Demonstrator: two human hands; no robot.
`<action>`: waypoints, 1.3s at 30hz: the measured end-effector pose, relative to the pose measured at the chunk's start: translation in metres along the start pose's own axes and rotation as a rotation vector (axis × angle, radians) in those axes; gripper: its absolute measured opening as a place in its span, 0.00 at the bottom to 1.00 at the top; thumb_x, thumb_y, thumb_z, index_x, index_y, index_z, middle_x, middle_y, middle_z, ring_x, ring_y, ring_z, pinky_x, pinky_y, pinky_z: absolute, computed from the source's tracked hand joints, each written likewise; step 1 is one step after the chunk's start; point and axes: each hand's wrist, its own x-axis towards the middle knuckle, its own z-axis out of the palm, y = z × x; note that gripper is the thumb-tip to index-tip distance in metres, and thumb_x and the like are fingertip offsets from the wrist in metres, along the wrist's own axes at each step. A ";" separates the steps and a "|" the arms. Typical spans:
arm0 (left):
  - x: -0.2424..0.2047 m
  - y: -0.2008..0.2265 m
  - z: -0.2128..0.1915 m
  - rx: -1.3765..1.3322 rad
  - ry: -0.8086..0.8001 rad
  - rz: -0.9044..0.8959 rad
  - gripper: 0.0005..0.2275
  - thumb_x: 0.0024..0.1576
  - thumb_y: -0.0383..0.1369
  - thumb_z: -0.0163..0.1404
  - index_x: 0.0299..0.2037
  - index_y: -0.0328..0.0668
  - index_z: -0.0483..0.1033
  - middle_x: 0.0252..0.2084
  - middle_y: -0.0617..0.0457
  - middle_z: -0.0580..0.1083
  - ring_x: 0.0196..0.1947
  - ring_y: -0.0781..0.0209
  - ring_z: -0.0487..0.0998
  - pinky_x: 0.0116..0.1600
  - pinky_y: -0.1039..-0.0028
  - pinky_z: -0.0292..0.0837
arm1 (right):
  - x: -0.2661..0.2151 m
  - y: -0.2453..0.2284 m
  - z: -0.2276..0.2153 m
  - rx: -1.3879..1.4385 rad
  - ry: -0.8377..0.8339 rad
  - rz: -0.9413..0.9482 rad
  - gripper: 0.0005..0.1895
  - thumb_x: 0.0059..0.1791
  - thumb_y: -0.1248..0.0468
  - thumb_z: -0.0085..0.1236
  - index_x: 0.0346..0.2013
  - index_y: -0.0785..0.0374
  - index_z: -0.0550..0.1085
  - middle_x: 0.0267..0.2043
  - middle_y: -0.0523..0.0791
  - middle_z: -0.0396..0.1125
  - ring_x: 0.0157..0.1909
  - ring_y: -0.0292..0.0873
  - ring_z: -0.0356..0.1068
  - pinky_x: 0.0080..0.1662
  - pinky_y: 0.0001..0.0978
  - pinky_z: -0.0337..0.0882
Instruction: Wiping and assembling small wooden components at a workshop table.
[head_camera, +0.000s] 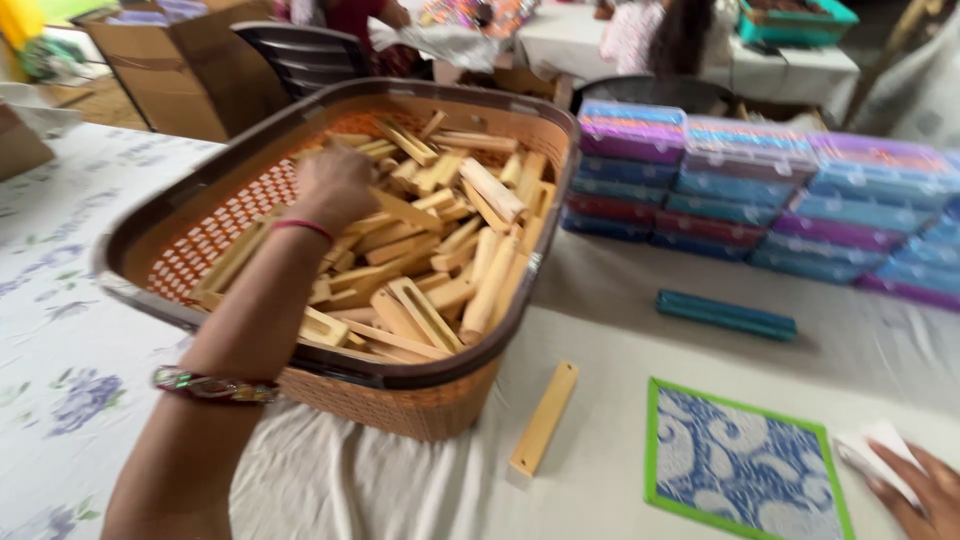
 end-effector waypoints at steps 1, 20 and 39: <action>-0.002 -0.005 -0.008 0.013 0.154 -0.022 0.12 0.49 0.42 0.60 0.37 0.46 0.83 0.37 0.46 0.77 0.36 0.52 0.80 0.35 0.64 0.74 | -0.024 -0.024 0.015 0.000 -0.017 0.019 0.32 0.49 0.41 0.47 0.68 0.39 0.68 0.73 0.55 0.59 0.66 0.56 0.69 0.66 0.51 0.73; -0.327 0.249 -0.066 -0.668 0.429 0.451 0.11 0.56 0.38 0.57 0.35 0.39 0.73 0.37 0.46 0.77 0.14 0.60 0.74 0.17 0.69 0.69 | -0.056 -0.124 -0.121 -0.022 -0.165 0.125 0.31 0.52 0.37 0.38 0.70 0.32 0.62 0.76 0.43 0.51 0.75 0.47 0.50 0.68 0.53 0.59; -0.324 0.292 0.044 -0.657 0.013 0.236 0.15 0.55 0.40 0.60 0.39 0.35 0.74 0.37 0.44 0.75 0.31 0.50 0.79 0.34 0.62 0.78 | -0.058 -0.135 -0.147 0.077 -0.111 0.062 0.26 0.52 0.47 0.49 0.66 0.38 0.67 0.70 0.44 0.59 0.70 0.49 0.57 0.64 0.51 0.65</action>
